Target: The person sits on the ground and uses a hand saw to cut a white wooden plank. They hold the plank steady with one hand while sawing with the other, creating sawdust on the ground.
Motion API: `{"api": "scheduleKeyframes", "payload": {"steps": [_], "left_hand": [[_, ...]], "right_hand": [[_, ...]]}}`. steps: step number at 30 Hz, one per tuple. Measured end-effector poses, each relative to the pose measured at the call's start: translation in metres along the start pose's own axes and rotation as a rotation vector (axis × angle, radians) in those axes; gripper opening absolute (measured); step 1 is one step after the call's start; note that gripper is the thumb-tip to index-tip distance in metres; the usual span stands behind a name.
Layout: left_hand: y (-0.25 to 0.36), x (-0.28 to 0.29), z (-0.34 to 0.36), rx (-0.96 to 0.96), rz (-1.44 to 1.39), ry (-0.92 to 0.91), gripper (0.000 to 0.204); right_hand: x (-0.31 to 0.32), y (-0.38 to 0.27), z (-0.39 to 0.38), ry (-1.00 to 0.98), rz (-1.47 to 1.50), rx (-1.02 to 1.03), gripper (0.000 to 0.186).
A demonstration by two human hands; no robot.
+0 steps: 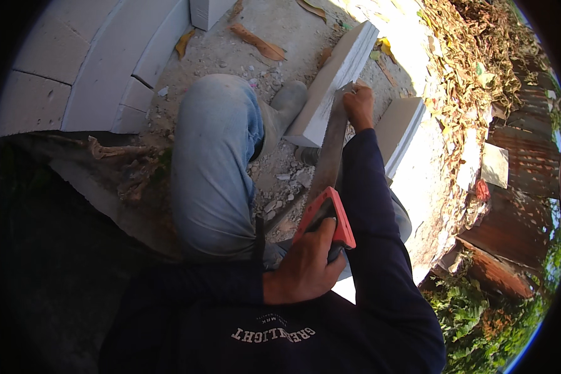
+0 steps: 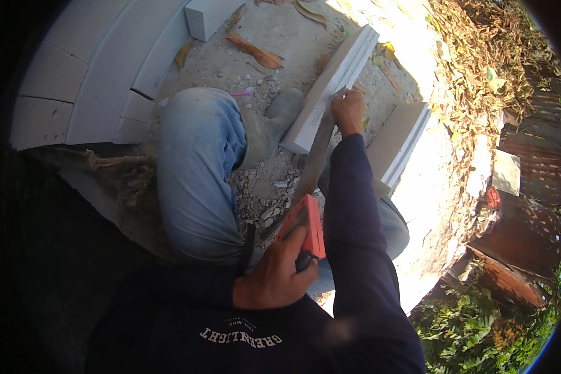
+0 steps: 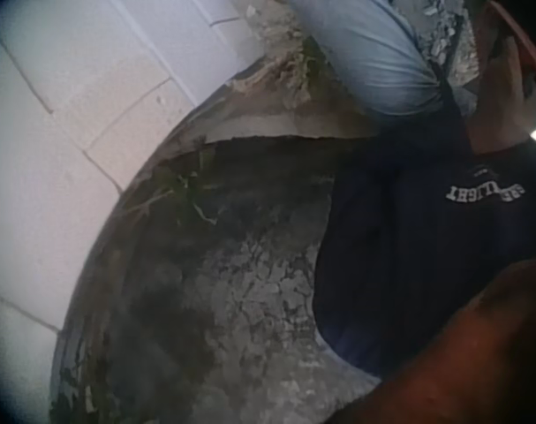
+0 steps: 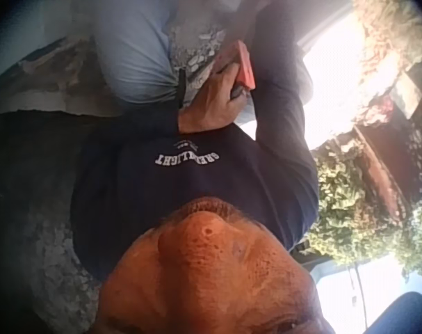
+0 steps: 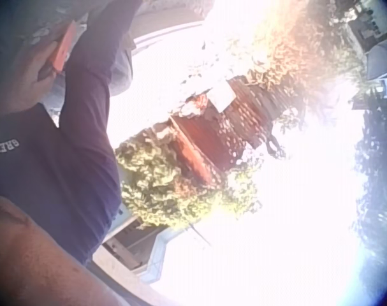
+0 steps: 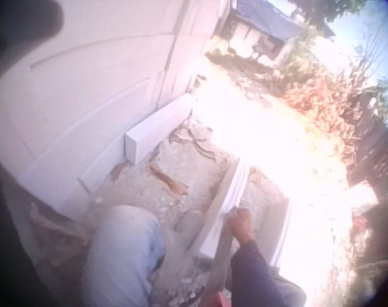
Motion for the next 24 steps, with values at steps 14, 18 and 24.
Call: {"api": "scheduleKeyframes", "payload": {"steps": [14, 18, 24], "left_hand": [[0.009, 0.009, -0.022, 0.072, 0.14, 0.024, 0.027], [0.01, 0.004, -0.05, -0.06, 0.181, 0.077, 0.029], [0.0, -0.005, -0.085, -0.017, 0.156, 0.057, 0.03]], "right_hand": [[-0.005, -0.005, -0.027, -0.008, -0.152, 0.062, 0.027], [-0.009, -0.014, -0.059, -0.03, -0.135, 0.077, 0.026], [-0.003, -0.019, -0.1, 0.0, -0.115, 0.056, 0.028]]}}
Point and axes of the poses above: each hand's wrist, its own z-axis towards the middle knuckle, its own x-axis out of the back of the hand, y = z × x, the point moved 7 cm from there along z, towards the middle knuckle, and after that the axes turned 1 degree about x, right-handed, at the moved point
